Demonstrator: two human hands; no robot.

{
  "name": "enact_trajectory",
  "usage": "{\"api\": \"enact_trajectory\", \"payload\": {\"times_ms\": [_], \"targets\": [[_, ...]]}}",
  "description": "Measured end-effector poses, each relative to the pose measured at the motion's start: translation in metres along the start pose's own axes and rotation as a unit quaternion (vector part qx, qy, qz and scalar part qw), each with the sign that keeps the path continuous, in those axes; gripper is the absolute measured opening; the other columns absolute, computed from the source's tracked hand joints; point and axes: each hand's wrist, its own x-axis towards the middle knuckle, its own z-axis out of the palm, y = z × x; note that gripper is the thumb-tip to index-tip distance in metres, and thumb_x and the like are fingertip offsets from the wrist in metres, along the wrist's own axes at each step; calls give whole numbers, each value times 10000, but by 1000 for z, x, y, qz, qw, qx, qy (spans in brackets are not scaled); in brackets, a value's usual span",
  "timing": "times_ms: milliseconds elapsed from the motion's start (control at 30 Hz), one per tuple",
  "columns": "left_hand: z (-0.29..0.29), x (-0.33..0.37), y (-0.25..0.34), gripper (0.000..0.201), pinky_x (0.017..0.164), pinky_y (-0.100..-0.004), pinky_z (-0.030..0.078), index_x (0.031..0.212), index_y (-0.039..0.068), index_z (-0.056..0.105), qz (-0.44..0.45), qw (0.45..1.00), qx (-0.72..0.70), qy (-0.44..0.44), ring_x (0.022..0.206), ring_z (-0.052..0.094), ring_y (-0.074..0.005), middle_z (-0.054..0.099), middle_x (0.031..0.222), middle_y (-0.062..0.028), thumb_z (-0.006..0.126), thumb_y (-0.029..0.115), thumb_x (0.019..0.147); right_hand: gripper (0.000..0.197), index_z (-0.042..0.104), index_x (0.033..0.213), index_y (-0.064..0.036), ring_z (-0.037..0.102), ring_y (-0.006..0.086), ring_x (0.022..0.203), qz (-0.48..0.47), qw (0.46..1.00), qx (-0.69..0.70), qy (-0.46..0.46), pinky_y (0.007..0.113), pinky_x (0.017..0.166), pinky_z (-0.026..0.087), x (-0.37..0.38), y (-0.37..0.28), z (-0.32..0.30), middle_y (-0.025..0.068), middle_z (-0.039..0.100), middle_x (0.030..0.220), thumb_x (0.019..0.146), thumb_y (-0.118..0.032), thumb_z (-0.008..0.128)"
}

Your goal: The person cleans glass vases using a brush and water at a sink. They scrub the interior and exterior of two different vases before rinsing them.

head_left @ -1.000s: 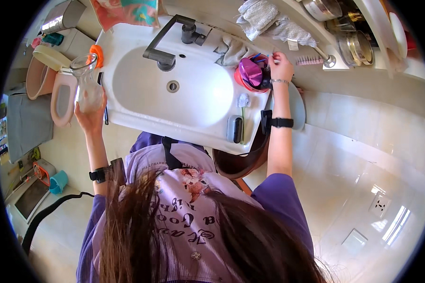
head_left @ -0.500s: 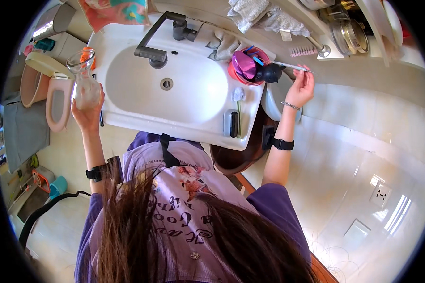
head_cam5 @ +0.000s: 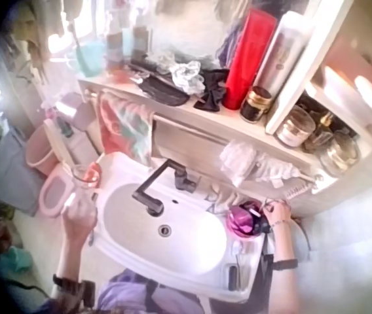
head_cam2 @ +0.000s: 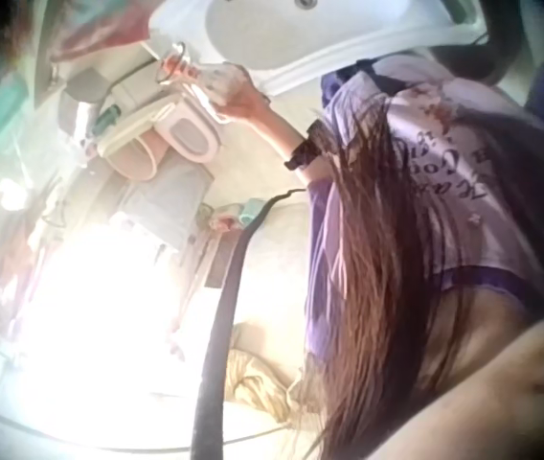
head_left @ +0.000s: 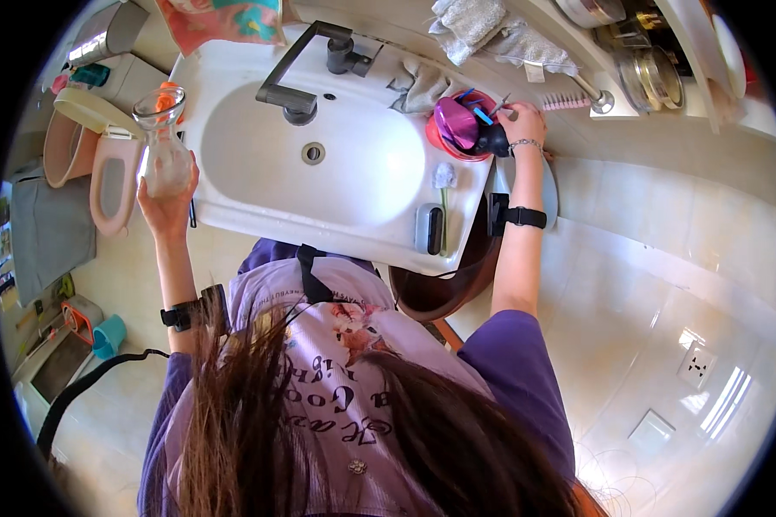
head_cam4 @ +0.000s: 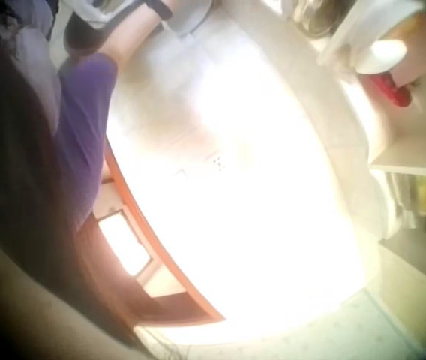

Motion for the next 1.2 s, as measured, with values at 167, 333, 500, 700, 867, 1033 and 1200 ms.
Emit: {"api": "enact_trajectory", "payload": {"times_ms": [167, 333, 500, 700, 867, 1033, 1200], "targets": [[-1, -4, 4, 476, 925, -514, 260, 1087, 37, 361, 17, 1000, 0, 26, 1146, 244, -364, 303, 1204, -153, 576, 225, 706, 145, 608, 669, -183, 474, 210, 916, 0, 996, 49, 71, 373, 797, 356, -15, -15, -23, -1, 558, 865, 597, -294, 666], [-6, -3, 7, 459, 924, -517, 258, 1065, 35, 365, 26, 999, -4, 41, 1145, 240, -375, 297, 1209, -158, 578, 223, 705, 194, 572, 716, -169, 542, 233, 744, -55, 995, 21, 75, 344, 678, 416, -44, -57, -51, 22, 576, 679, 612, -311, 654], [-5, 0, 6, 449, 923, -520, 257, 1053, 40, 366, 17, 999, -17, 47, 1142, 234, -392, 295, 1205, -168, 581, 216, 701, 188, 559, 723, -108, 567, 247, 607, -146, 981, 115, -52, 351, 508, 440, -62, -77, -13, 56, 587, 701, 674, -280, 614], [-5, 2, 5, 452, 920, -525, 257, 1061, 48, 363, 11, 997, -38, 62, 1135, 239, -391, 297, 1193, -172, 580, 213, 701, 83, 549, 759, -85, 570, 199, 570, -164, 960, 189, 123, 296, 494, 445, -74, -46, -26, 48, 593, 687, 765, -160, 514], [-15, 7, 6, 482, 910, -535, 267, 1084, 50, 352, 4, 998, -22, 64, 1134, 242, -398, 288, 1188, -179, 582, 217, 695, 307, 448, 625, -36, 417, 93, 420, 51, 856, 377, 351, 203, 388, 338, -98, -27, -81, 39, 453, 505, 860, -227, 400], [-20, 12, 5, 489, 907, -529, 273, 1088, 54, 355, -19, 998, -26, 57, 1133, 245, -395, 286, 1195, -170, 585, 215, 687, 361, 342, 599, -93, 249, 61, 375, 87, 643, 648, 398, 179, 343, 215, -116, -46, -147, -6, 309, 466, 880, -318, 315], [-24, 22, 3, 511, 907, -501, 284, 1107, 68, 362, -70, 996, -54, 5, 1138, 238, -390, 285, 1203, -159, 589, 222, 676, 322, 352, 642, -103, 232, 50, 389, 50, 557, 755, 342, 172, 346, 208, -125, -72, -166, -13, 297, 471, 881, -316, 315]]}}
